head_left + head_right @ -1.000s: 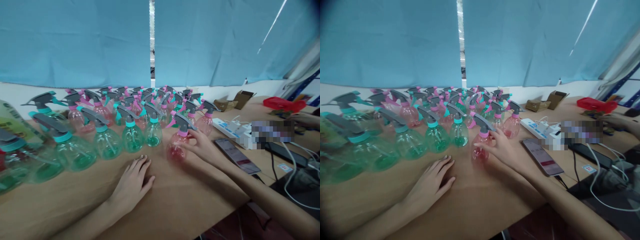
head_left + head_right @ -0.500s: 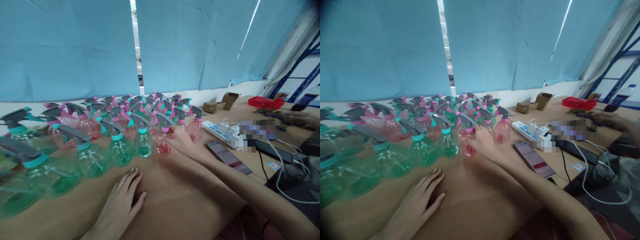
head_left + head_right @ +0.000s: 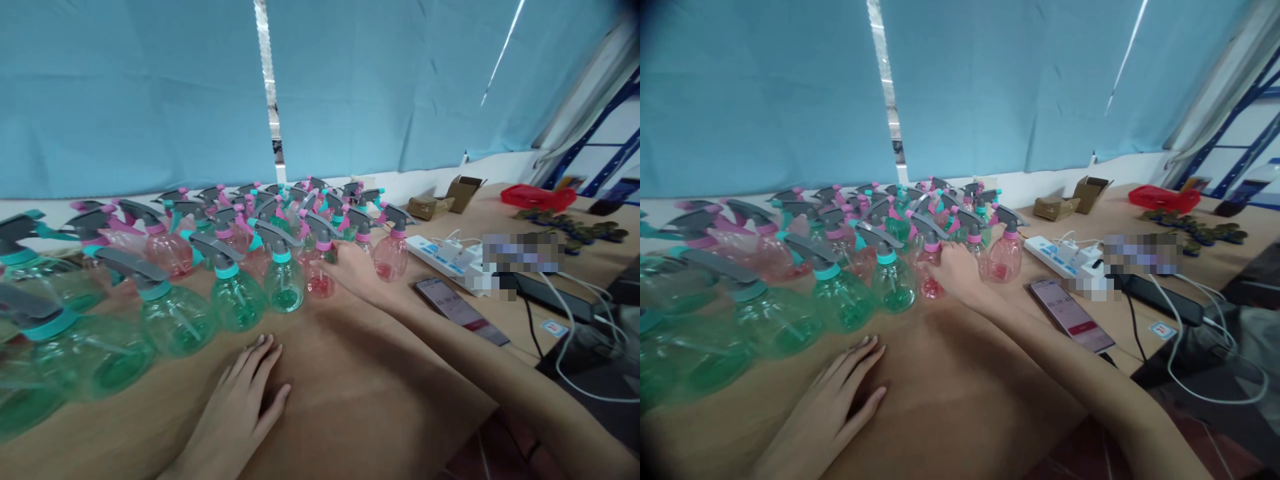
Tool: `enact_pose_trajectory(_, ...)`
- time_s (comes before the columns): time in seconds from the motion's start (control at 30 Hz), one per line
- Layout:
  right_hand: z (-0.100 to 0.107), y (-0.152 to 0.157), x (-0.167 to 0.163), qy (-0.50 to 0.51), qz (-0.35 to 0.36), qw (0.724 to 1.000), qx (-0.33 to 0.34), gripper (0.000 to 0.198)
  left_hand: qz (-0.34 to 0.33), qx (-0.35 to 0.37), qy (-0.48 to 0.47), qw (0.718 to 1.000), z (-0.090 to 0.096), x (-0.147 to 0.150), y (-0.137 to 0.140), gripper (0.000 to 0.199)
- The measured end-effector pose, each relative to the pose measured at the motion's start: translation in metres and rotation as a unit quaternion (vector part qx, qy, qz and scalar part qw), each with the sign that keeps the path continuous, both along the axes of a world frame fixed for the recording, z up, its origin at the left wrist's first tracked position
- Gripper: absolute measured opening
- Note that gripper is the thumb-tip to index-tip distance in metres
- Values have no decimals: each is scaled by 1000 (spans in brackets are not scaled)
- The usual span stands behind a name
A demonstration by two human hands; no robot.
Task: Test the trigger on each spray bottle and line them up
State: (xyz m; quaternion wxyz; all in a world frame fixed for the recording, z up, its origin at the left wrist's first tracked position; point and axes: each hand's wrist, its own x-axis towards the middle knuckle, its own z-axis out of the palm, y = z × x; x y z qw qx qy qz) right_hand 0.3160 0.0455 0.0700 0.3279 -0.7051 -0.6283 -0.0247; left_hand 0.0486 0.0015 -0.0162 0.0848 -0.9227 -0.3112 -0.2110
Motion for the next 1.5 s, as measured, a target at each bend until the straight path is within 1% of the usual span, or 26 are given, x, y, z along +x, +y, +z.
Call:
enact_pose_trajectory(0.17, 1, -23, 12, 8, 7, 1000, 22, 43, -3, -24, -25, 999, 0, 0, 3, 46)
enact_pose_trajectory(0.3, 0, -50, 39, 28, 3, 999, 39, 32, -2, -35, -36, 999, 2, 4, 3, 45)
enact_pose_trajectory(0.4, -6, -61, 60, 44, -28, 997, 53, 31, -9, -41, -31, 999, 3, 11, 2, 44)
enact_pose_trajectory(0.53, -15, -59, 75, 49, -70, 993, 75, 36, -25, -57, -29, 998, 3, 27, 0, 40)
enact_pose_trajectory(0.7, -19, -43, 72, 49, -78, 991, 98, 47, -60, -85, -29, 994, 6, 51, -3, 36)
enact_pose_trajectory(0.87, -16, -28, 66, 55, -71, 990, 112, 55, -83, -106, -37, 990, 10, 78, -3, 34)
enact_pose_trajectory(1.07, -13, -10, 61, 66, -85, 990, 89, 60, -107, -127, -59, 984, 11, 108, 1, 34)
enact_pose_trajectory(1.17, -13, -7, 62, 64, -88, 992, 70, 55, -113, -139, -66, 982, 10, 114, 3, 34)
enact_pose_trajectory(1.3, -12, -15, 65, 54, -94, 993, 55, 45, -108, -158, -79, 978, 12, 114, 3, 31)
enact_pose_trajectory(1.5, -13, -50, 65, 22, -89, 995, 50, 48, -95, -186, -112, 972, 15, 112, 6, 26)
